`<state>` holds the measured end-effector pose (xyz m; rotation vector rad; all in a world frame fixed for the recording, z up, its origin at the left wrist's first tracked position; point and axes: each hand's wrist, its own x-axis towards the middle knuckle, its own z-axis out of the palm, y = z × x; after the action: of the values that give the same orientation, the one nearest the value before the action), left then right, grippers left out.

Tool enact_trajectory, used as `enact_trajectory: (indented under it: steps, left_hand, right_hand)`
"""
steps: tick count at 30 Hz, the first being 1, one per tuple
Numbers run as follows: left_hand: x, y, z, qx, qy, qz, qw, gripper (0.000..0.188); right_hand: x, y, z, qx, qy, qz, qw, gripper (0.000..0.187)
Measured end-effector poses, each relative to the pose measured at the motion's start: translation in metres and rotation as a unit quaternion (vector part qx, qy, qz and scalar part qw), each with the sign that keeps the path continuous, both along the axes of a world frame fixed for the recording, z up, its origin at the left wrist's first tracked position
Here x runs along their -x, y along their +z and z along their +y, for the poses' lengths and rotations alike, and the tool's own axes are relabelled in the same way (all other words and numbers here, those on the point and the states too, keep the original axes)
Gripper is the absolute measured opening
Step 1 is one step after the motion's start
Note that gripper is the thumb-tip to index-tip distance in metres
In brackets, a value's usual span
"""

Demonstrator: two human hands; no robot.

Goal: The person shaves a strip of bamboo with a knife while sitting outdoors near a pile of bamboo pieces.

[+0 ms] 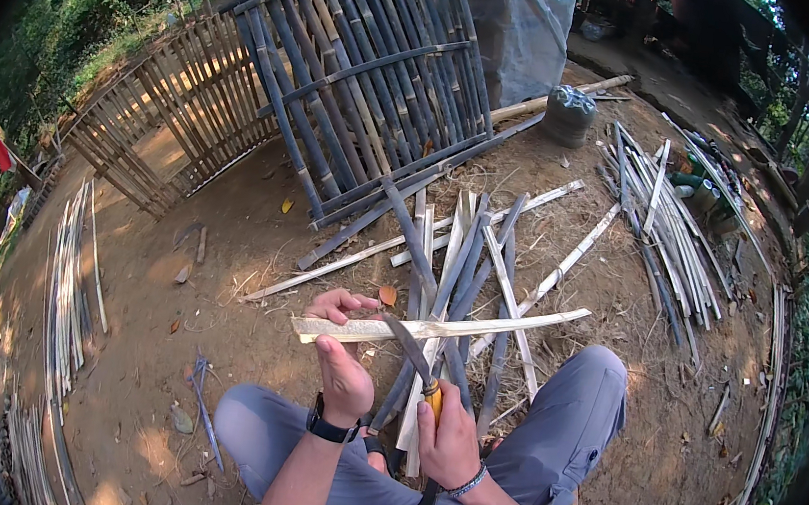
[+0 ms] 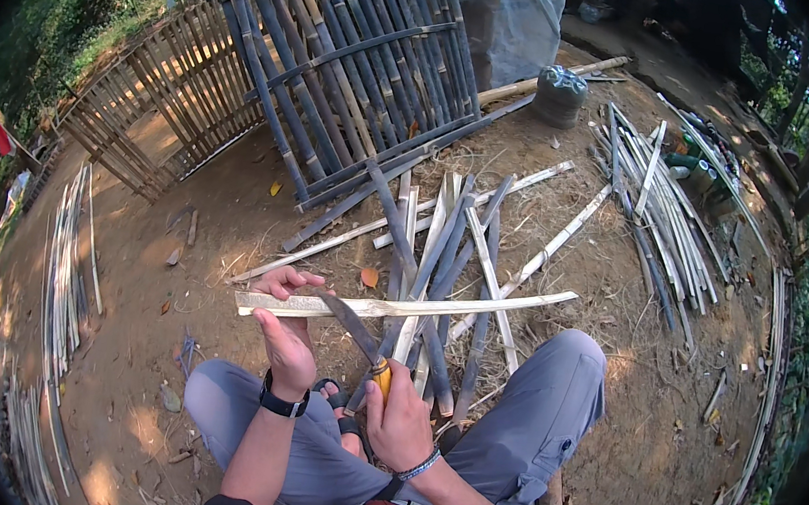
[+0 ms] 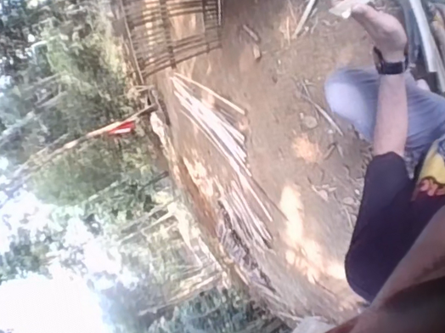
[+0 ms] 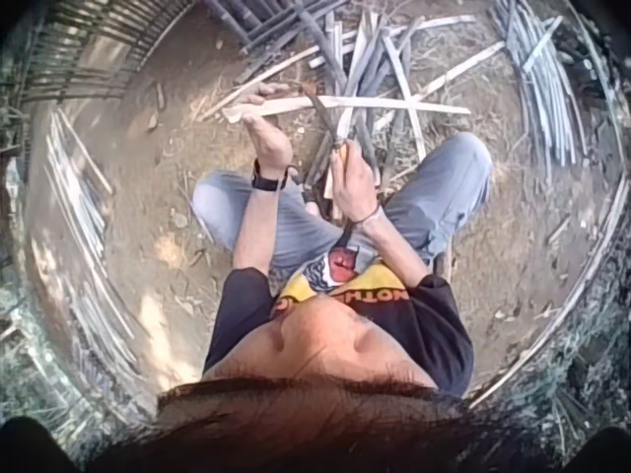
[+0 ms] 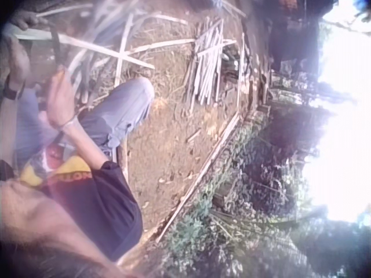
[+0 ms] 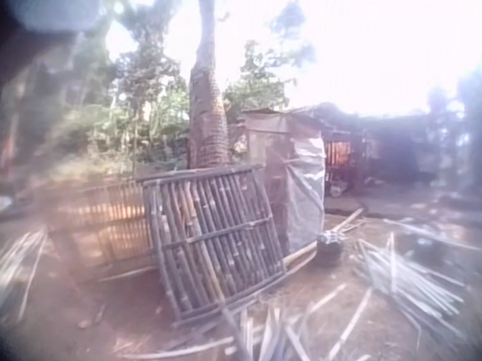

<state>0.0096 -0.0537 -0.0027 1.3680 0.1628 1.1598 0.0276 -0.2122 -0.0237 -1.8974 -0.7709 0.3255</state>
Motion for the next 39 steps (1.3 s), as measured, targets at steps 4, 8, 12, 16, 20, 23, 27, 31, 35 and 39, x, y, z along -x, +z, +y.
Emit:
enact_trajectory:
  steps: [4, 8, 12, 16, 20, 23, 27, 31, 35, 39]
  left_hand:
    - [-0.003, -0.005, -0.001, -0.013, 0.013, -0.010, 1.000, 0.047]
    - [-0.005, -0.007, -0.002, -0.009, 0.029, -0.012, 0.999, 0.042]
    - [-0.004, -0.007, -0.003, -0.036, 0.038, -0.005, 0.999, 0.041]
    - [-0.006, -0.009, -0.004, -0.030, 0.047, -0.004, 0.998, 0.040]
    - [-0.005, -0.006, -0.004, -0.044, 0.057, -0.008, 0.997, 0.039]
    - [-0.007, -0.007, -0.004, -0.035, 0.061, -0.005, 0.998, 0.042]
    - [-0.005, -0.008, -0.006, -0.035, 0.047, -0.017, 0.998, 0.049]
    - [-0.006, -0.003, -0.009, -0.070, 0.038, -0.026, 0.996, 0.054]
    - [-0.001, -0.002, -0.020, -0.110, 0.054, -0.015, 0.992, 0.058]
    - [-0.003, -0.005, -0.022, -0.149, 0.075, -0.027, 0.986, 0.060]
  right_hand:
    - [0.004, -0.003, -0.001, -0.014, -0.012, -0.026, 0.999, 0.035]
    - [-0.006, -0.006, -0.003, 0.024, -0.043, -0.026, 0.998, 0.036]
    - [0.011, 0.001, 0.000, -0.014, -0.013, -0.029, 0.999, 0.031]
    - [-0.013, -0.011, -0.002, 0.046, -0.056, 0.015, 0.997, 0.036]
    - [-0.002, -0.007, -0.003, -0.001, -0.022, -0.035, 0.999, 0.031]
    - [-0.028, -0.017, -0.006, 0.062, -0.071, 0.024, 0.995, 0.034]
    - [-0.012, -0.002, -0.017, 0.022, 0.004, -0.018, 1.000, 0.027]
    - [-0.033, 0.002, -0.030, 0.068, -0.019, 0.061, 0.996, 0.029]
    - [0.002, 0.032, -0.042, 0.015, 0.049, 0.056, 0.997, 0.029]
    - [-0.002, 0.027, -0.050, 0.055, 0.024, 0.067, 0.996, 0.028]
